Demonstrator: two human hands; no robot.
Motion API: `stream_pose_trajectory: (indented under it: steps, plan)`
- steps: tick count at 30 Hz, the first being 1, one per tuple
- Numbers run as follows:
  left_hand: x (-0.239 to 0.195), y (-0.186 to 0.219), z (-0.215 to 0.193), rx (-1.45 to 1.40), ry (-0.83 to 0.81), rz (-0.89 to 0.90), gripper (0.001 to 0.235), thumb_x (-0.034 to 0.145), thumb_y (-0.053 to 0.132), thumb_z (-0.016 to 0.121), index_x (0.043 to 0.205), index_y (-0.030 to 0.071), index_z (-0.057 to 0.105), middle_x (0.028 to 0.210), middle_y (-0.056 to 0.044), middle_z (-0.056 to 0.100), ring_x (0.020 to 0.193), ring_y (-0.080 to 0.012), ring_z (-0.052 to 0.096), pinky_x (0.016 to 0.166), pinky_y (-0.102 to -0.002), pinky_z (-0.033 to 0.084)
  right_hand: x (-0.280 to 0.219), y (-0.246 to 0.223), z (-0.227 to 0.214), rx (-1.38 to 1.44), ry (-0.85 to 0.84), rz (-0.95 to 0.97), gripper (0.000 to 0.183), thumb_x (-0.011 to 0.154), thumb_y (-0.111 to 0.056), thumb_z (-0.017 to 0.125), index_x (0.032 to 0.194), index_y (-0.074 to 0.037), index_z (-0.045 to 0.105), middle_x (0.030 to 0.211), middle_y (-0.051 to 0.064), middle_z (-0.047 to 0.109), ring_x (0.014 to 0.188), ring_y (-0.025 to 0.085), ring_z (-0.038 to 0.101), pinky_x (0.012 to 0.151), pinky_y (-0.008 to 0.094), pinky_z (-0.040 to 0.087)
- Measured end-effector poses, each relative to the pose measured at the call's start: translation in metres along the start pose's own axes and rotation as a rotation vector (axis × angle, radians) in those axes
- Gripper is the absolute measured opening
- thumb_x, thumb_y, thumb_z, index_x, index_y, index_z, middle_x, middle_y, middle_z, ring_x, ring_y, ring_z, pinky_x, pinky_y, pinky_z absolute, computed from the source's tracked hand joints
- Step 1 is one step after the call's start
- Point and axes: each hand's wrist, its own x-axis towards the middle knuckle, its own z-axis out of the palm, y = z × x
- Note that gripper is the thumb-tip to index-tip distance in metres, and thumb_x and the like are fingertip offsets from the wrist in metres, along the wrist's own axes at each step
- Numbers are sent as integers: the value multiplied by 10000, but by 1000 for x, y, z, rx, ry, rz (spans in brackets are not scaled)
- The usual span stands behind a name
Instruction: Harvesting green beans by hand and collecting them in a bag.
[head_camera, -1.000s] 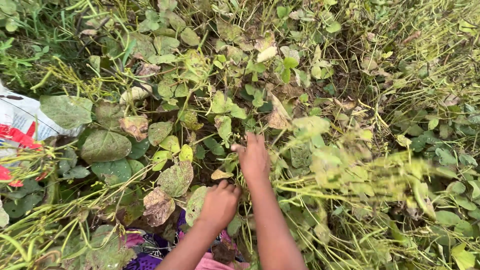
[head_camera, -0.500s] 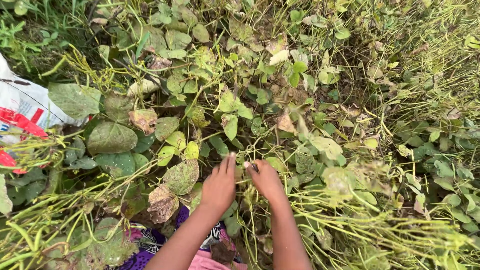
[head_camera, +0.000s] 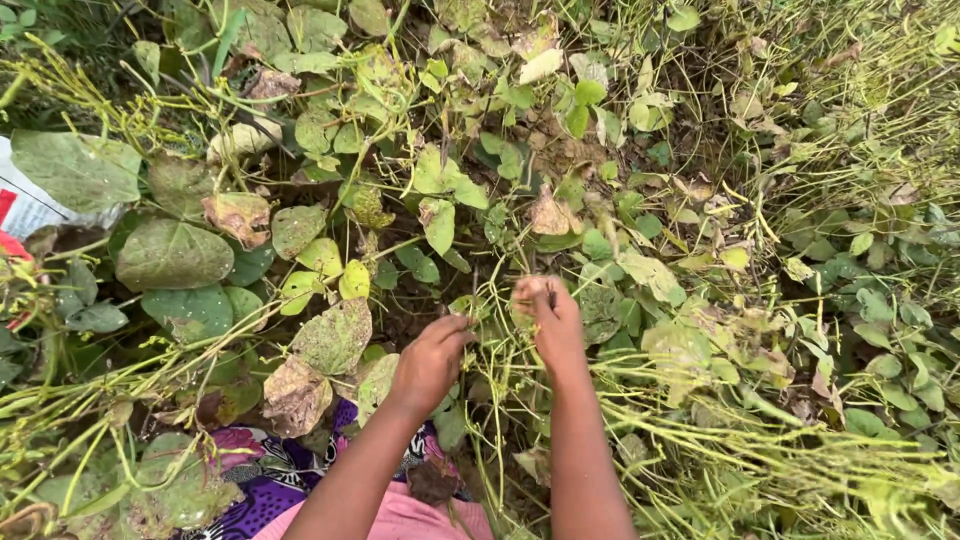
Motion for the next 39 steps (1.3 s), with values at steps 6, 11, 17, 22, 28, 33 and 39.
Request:
stream_pose_trajectory:
  steps: [6, 11, 17, 22, 28, 33, 39]
  plan:
    - [8, 11, -11, 56, 20, 124, 246, 842, -9, 633, 1028, 87, 764, 1246, -66, 722, 1213, -262, 664, 999, -392, 561, 16, -3, 39, -536, -127, 20, 335, 977, -485, 667, 898, -160, 665, 650, 17, 586, 556, 129, 519, 505, 279, 414]
    - [15, -1, -10, 37, 86, 79, 292, 796, -34, 640, 1022, 94, 773, 1199, -44, 744, 1163, -255, 685, 996, -382, 564, -15, -5, 17, 526, 49, -127, 310, 1018, -319, 637, 787, -116, 600, 658, -18, 546, 541, 105, 508, 447, 276, 443]
    - [20, 8, -25, -93, 168, 74, 201, 835, -35, 693, 1001, 57, 758, 1140, -73, 747, 1124, -279, 694, 936, -390, 576, -5, -17, -45, 1095, 404, -274, 367, 1043, -295, 521, 734, -107, 583, 835, 45, 659, 628, 141, 586, 553, 318, 551]
    - [27, 17, -26, -86, 113, 59, 231, 807, -45, 678, 994, 59, 766, 1145, -90, 745, 1126, -284, 693, 962, -395, 554, 48, 19, -51, -494, 422, -191, 242, 899, -238, 740, 1130, -306, 769, 1028, -11, 678, 853, 122, 642, 774, 326, 597]
    - [40, 15, -8, 14, -54, 111, 179, 808, 34, 694, 976, 57, 750, 1121, -102, 754, 1173, -290, 692, 1032, -409, 542, 39, -66, -32, -935, 20, -336, 696, 850, 57, 659, 1376, -397, 696, 1046, 73, 610, 905, 237, 640, 800, 399, 538]
    - [84, 70, -26, 39, -337, -307, 533, 839, 160, 732, 1329, 137, 525, 1164, -138, 708, 1088, -319, 675, 972, -456, 528, 30, -56, -37, -968, -171, -128, 384, 854, -210, 787, 1221, -291, 707, 1080, 60, 574, 887, 251, 656, 817, 417, 546]
    - [84, 55, 33, 195, -321, -142, 712, 729, 77, 746, 1400, 233, 567, 1106, -80, 705, 1064, -287, 627, 951, -443, 505, -10, -34, -55, -871, -145, -194, 234, 812, -204, 781, 997, -88, 696, 1077, 110, 600, 908, 322, 662, 823, 484, 525]
